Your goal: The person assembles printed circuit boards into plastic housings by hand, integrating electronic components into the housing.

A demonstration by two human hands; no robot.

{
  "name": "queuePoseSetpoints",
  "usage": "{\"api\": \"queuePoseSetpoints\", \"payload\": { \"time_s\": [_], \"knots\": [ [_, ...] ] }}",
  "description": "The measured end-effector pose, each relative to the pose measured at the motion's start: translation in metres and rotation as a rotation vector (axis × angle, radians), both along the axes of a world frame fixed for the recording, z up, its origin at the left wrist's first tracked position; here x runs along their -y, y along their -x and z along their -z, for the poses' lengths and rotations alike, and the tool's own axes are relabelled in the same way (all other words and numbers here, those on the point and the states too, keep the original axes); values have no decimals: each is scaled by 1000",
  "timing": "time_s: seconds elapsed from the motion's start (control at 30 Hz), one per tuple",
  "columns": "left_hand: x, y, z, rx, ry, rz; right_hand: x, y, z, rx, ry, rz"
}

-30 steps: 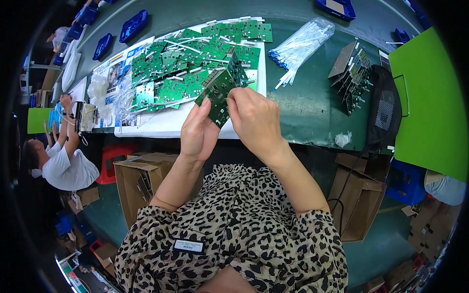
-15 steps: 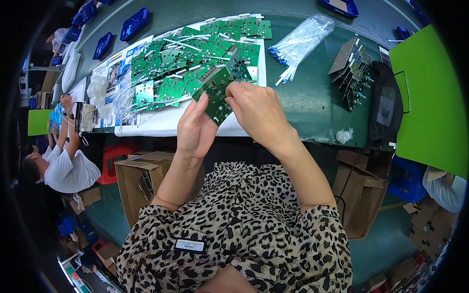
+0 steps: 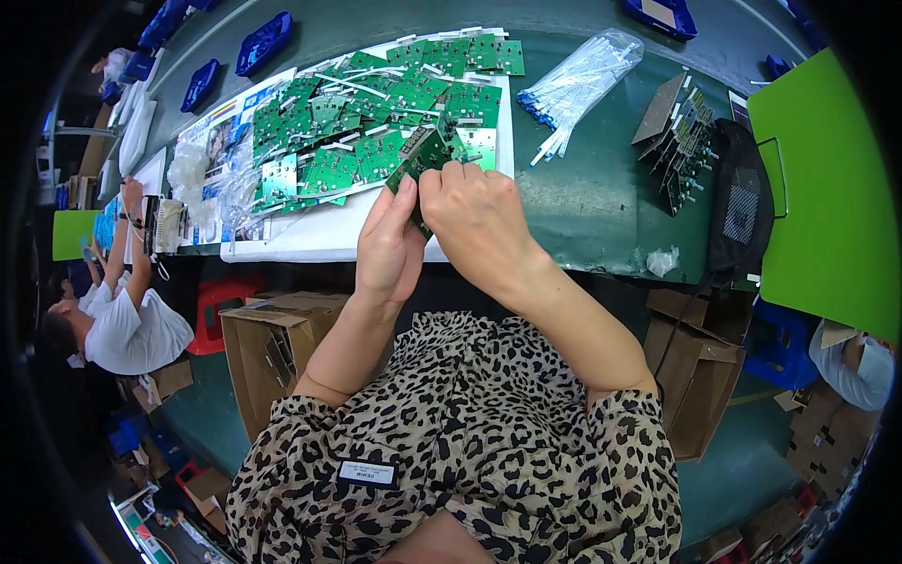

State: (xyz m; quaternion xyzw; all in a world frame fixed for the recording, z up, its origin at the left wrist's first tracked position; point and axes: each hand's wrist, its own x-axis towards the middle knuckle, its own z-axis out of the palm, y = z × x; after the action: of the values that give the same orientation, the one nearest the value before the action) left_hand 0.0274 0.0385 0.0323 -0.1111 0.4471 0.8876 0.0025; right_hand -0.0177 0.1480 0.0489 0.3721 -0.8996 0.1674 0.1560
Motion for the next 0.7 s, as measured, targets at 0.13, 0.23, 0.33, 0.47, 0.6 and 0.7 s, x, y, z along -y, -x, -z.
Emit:
{"api": "queuePoseSetpoints", "payload": {
  "time_s": [0.13, 0.23, 0.33, 0.47, 0.6, 0.7],
  "knots": [
    [4, 6, -4, -16, 152, 56, -7, 8, 1, 65, 120, -5],
    [13, 13, 2, -56, 104, 92, -13, 15, 5, 198, 232, 46],
    [23, 17, 4, 4, -11, -14, -27, 24, 2, 288, 497, 170],
    [32, 17, 3, 16, -74, -127, -42, 31, -1, 323, 653, 129],
    [24, 16, 0, -42, 9, -127, -21, 17, -6, -8, 299, -14],
    [14, 11, -5, -44, 123, -115, -3, 13, -12, -15, 35, -43]
  ]
}}
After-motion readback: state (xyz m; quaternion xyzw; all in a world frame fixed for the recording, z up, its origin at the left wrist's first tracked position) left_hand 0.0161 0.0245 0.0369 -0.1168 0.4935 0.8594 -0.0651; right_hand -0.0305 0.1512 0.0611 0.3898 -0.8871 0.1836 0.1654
